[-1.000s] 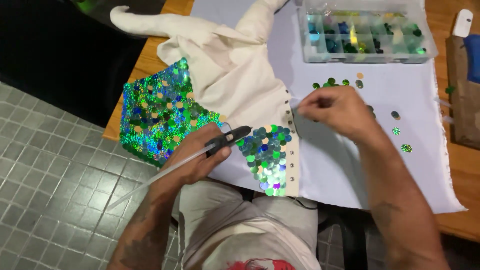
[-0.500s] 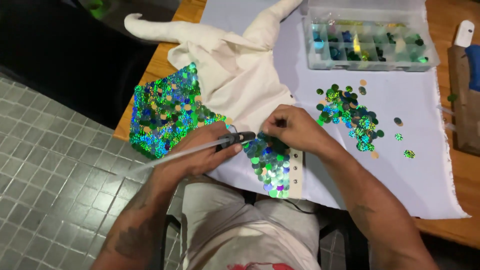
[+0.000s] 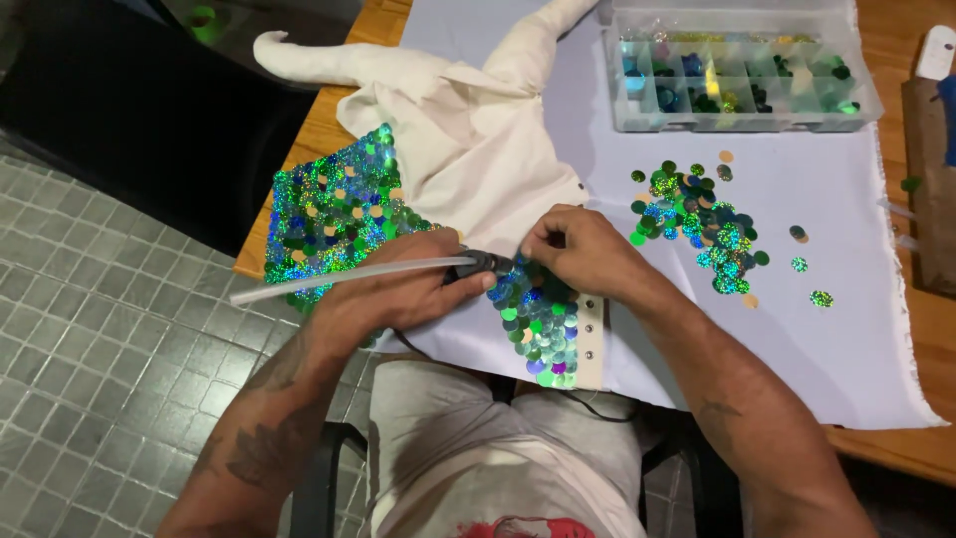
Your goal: Decorating a white fabric garment by applying green and blue sequins using a hot glue gun
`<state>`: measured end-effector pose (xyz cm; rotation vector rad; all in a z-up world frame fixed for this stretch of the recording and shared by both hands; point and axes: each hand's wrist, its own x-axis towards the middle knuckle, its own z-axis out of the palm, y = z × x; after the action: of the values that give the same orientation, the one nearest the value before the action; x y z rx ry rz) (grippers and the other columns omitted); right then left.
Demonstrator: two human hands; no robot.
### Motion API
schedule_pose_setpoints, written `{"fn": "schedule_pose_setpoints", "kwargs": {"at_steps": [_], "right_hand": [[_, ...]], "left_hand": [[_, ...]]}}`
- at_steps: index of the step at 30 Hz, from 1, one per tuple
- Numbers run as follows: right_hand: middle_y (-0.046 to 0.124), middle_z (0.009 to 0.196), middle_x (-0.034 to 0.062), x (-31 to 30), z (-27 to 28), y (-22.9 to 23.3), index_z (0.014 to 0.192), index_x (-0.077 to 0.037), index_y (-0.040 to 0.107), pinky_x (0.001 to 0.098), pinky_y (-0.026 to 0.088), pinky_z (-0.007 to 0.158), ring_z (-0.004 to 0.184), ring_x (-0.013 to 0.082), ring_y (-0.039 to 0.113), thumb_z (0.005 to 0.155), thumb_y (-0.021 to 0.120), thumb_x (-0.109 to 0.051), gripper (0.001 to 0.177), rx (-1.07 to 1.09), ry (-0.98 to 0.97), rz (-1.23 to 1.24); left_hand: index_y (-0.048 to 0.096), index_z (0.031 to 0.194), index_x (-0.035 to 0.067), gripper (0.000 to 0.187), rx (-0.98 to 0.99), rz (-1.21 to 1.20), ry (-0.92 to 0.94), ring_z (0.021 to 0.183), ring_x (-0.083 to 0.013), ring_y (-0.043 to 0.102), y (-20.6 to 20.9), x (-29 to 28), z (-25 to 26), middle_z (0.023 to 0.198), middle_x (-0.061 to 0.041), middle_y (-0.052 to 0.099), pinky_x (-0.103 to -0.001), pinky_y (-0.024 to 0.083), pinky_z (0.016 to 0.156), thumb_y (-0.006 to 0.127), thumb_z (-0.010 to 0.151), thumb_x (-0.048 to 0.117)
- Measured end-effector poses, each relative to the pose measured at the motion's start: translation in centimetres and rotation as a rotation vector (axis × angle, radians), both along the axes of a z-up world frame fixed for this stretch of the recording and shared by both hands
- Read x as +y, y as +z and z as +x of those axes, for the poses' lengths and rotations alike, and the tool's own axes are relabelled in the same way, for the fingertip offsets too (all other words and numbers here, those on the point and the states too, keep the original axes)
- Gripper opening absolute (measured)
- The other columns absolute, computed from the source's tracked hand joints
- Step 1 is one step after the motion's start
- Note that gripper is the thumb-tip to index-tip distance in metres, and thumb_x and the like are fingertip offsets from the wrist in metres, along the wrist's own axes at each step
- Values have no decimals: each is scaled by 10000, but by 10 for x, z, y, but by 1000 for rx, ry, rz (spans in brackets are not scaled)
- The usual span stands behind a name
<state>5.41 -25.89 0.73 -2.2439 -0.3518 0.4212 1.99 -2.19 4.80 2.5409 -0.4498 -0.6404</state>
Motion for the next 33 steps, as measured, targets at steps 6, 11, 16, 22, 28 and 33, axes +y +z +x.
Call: {"fn": "schedule_pose_setpoints", "kwargs": {"at_steps": [6, 11, 16, 22, 28, 33], "right_hand": [[713, 974, 106, -3, 8, -14, 899, -74, 770, 410, 540, 845, 915, 280, 679, 880, 699, -178, 127, -24, 14, -14], [717, 981, 115, -1, -1, 4, 899, -74, 769, 424, 544, 869, 939, 298, 687, 866, 720, -199, 139, -23, 12, -15], [722, 960, 116, -4, 4, -18, 894, -81, 774, 428, 547, 849, 924, 294, 693, 869, 734, -222, 149, -24, 0, -11], [705, 929, 92, -2, 1, -12, 860, -107, 773, 416, 551, 850, 887, 286, 695, 869, 735, -267, 165, 4, -5, 14], [699, 884, 84, 4, -4, -19, 812, -113, 782, 399, 554, 853, 853, 252, 715, 822, 770, -237, 125, 46, -29, 105], [660, 903, 80, 9, 2, -32, 826, -128, 787, 399, 542, 841, 869, 277, 677, 805, 797, -276, 149, -24, -20, 23]], "left_hand": [[618, 1069, 40, 631, 12, 67, -9, 977, -425, 685, -5, -11, 5, 939, -240, 651, -510, 527, 787, 453, 965, 640], [628, 1028, 21, 624, -9, 89, -11, 979, -439, 691, 12, -10, -1, 931, -266, 659, -514, 539, 798, 442, 974, 615], [643, 971, 53, 641, -19, 125, 20, 923, -408, 704, 18, -9, -5, 877, -230, 663, -496, 546, 754, 430, 961, 658], [668, 862, 68, 505, 24, 43, 71, 909, -416, 697, 26, 3, -14, 841, -199, 672, -510, 525, 798, 551, 922, 555], [630, 832, 107, 358, -372, -651, 85, 714, -239, 591, -51, 27, -15, 738, -82, 568, -372, 494, 690, 594, 972, 434], [652, 869, 86, 387, -425, -943, 199, 437, -129, 544, -56, 9, -21, 466, 3, 454, -252, 466, 500, 537, 984, 437]]}}
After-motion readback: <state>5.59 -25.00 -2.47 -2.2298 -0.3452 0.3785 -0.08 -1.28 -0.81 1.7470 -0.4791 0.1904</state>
